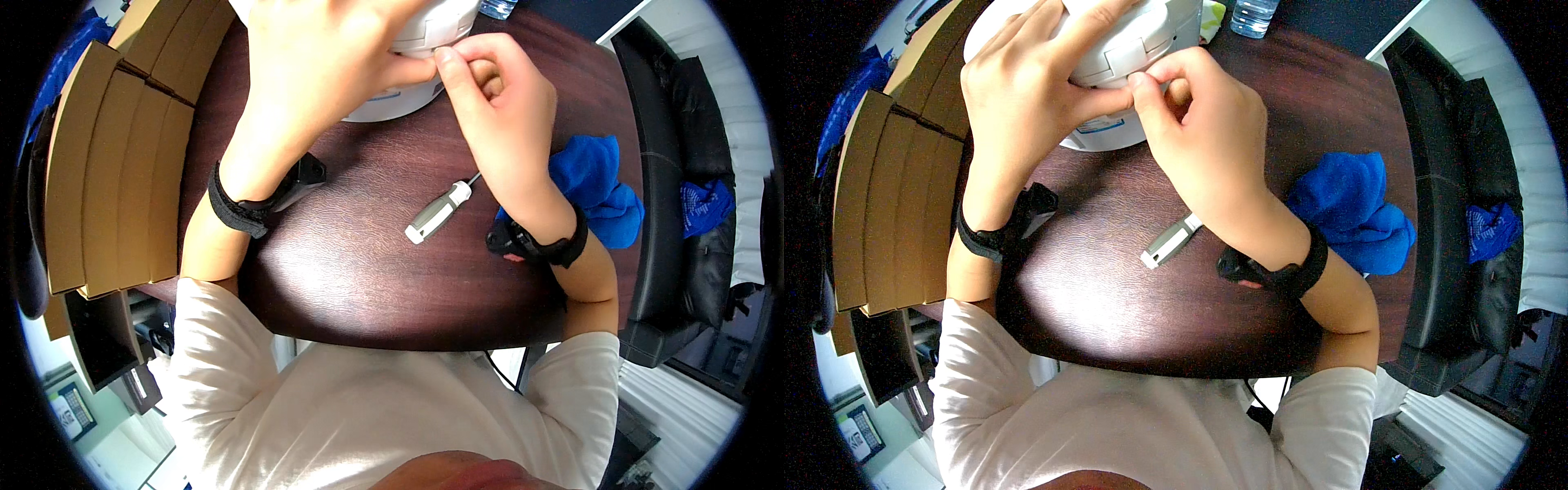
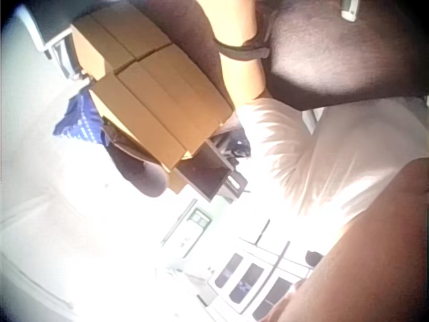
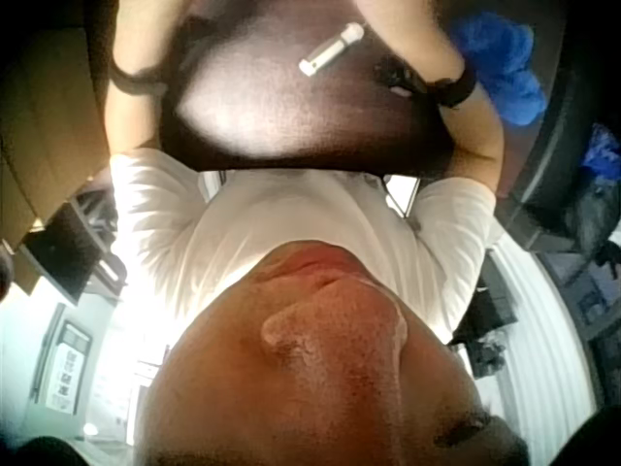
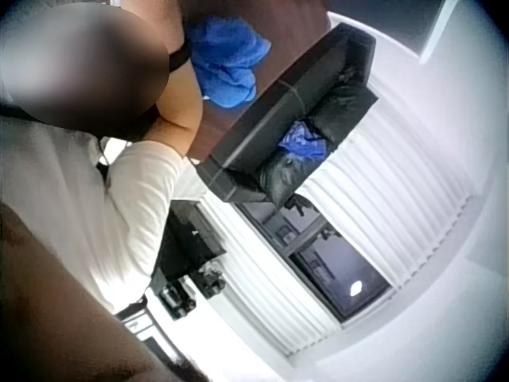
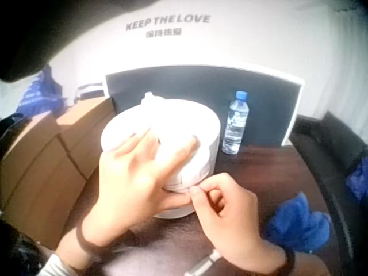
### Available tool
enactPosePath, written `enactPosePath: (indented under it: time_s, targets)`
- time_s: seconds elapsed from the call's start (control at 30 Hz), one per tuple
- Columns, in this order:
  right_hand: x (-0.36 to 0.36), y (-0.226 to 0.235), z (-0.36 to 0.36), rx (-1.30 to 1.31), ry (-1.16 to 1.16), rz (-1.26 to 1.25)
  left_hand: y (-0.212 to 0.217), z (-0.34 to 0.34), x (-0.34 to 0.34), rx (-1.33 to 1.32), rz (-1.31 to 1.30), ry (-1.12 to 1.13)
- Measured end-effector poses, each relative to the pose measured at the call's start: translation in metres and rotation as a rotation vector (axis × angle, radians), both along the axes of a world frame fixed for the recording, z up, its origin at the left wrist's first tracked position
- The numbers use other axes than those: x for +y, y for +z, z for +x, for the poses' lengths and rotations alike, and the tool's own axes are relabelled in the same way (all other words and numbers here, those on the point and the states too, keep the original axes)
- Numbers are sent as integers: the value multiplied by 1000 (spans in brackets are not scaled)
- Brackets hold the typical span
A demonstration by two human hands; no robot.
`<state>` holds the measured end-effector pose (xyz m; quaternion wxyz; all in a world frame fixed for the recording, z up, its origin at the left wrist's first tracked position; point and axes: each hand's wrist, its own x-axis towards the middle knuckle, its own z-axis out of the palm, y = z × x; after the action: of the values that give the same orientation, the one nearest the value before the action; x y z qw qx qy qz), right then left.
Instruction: The person assembles a white cylindrical appliance on a wooden table. They align and press the top cover onto the base, then use a screwdriver to tighten screws around the seam. The person rotates the appliance to access different screw locations and continues tightening until the assembly appears complete.
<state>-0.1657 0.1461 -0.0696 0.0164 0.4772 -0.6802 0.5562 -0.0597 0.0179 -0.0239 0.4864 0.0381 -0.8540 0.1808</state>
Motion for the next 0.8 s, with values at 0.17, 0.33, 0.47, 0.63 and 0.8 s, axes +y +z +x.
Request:
enactPosePath:
  time_s: [0.17,0.33,0.47,0.63,0.8]
  targets:
    - [1,1,-9,528,-63,-109,0,-1,-4,-6,-45,17]
    - [2,2,-14,757,-90,-121,-1,0,-2,18,-13,-14]
    - [-2,-5,-7,456,-63,-118,-2,-1,-3,3,-28,0]
    - [-4,-5,-1,61,15,-89,1,1,0,-73,-19,70]
    - [-4,-3,0,-11,19,-79,1,0,0,-6,-37,5]
